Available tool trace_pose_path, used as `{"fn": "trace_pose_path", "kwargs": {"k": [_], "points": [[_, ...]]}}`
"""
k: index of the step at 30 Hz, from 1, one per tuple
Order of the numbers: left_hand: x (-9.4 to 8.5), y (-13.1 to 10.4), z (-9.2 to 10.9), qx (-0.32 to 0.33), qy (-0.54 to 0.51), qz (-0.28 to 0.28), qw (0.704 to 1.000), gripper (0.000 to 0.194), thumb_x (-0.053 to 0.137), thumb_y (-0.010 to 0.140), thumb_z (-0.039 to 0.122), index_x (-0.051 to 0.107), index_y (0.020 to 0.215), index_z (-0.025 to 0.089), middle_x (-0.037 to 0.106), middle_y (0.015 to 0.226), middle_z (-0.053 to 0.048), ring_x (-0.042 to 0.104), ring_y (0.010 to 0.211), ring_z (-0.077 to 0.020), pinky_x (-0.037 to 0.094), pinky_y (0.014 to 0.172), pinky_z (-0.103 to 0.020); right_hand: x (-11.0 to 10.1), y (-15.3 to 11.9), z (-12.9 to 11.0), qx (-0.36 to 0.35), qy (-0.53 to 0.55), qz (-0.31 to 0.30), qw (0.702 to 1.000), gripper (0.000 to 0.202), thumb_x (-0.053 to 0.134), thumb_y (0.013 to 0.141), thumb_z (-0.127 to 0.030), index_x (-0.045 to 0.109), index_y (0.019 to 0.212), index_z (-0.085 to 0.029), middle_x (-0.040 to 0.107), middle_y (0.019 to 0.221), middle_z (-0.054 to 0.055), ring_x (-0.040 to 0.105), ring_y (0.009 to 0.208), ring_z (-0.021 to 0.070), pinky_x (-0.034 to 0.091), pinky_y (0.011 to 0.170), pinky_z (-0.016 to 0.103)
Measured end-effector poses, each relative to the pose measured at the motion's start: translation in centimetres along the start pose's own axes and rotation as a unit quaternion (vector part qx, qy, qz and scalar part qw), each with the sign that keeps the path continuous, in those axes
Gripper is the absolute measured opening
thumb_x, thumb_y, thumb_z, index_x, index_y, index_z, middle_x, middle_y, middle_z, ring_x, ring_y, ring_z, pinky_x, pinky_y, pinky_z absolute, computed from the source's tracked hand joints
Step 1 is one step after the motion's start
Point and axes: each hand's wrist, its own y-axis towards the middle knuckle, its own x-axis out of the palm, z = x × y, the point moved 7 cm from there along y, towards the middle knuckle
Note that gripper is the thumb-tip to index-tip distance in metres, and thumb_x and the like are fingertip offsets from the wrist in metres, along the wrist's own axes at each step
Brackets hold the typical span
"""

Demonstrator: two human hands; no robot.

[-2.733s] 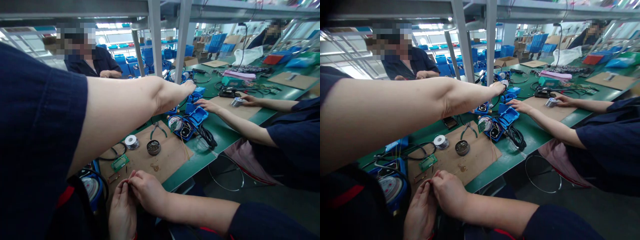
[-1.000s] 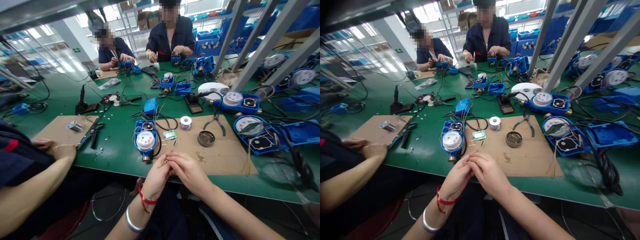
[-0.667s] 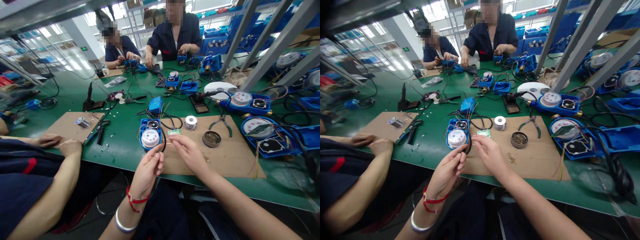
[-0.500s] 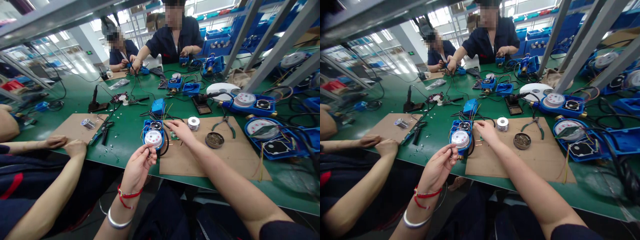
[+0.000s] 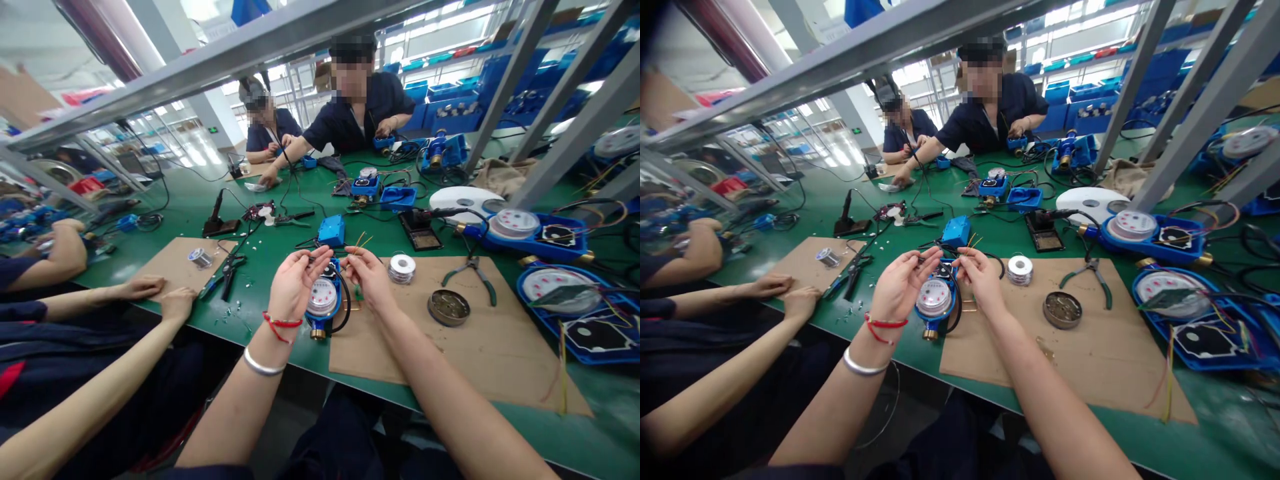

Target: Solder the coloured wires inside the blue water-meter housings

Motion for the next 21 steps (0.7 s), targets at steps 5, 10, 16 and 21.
{"fn": "trace_pose_path", "kwargs": {"k": [5,10,16,21], "points": [[2.0,2.9,-1.4,0.019,-0.057,-0.029,0.998,0.014,0.043,0.084,-0.001,0.048,0.082,0.013,0.07,0.102,-0.019,0.068,0.105,-0.0239,0.048,0.1,-0.037,0.5,-0.8,-0.7,-0.012,-0.009,-0.037,0.999,0.028,0.062,0.082,-0.044,0.054,0.092,-0.019,0.056,0.062,-0.005,0.048,0.053,0.0096,0.035,0.05,0.021],[1.4,3.9,-3.1,-0.005,-0.074,-0.029,0.997,0.015,0.045,0.082,-0.002,0.047,0.082,0.013,0.07,0.102,-0.016,0.067,0.107,-0.0232,0.049,0.099,-0.034,0.5,-1.1,-1.2,-0.027,-0.04,-0.022,0.999,0.022,0.067,0.079,-0.039,0.058,0.077,-0.019,0.055,0.066,-0.003,0.047,0.061,0.0112,0.038,0.058,0.023],[0.8,4.1,-3.8,-0.024,-0.069,-0.026,0.997,0.016,0.046,0.082,-0.003,0.05,0.084,0.012,0.07,0.099,-0.012,0.068,0.104,-0.0202,0.049,0.099,-0.032,0.4,-1.2,-1.7,-0.023,-0.065,-0.006,0.998,0.022,0.065,0.079,-0.038,0.058,0.071,-0.019,0.055,0.065,-0.002,0.048,0.062,0.0125,0.038,0.058,0.024],[0.6,4.2,-3.8,-0.03,-0.068,-0.017,0.997,0.013,0.049,0.084,0.0,0.054,0.087,0.012,0.07,0.097,-0.011,0.069,0.1,-0.0196,0.05,0.098,-0.032,0.3,-1.4,-2.2,-0.027,-0.11,0.005,0.994,0.021,0.063,0.08,-0.037,0.058,0.071,-0.019,0.055,0.065,-0.001,0.047,0.063,0.0126,0.037,0.056,0.024]]}}
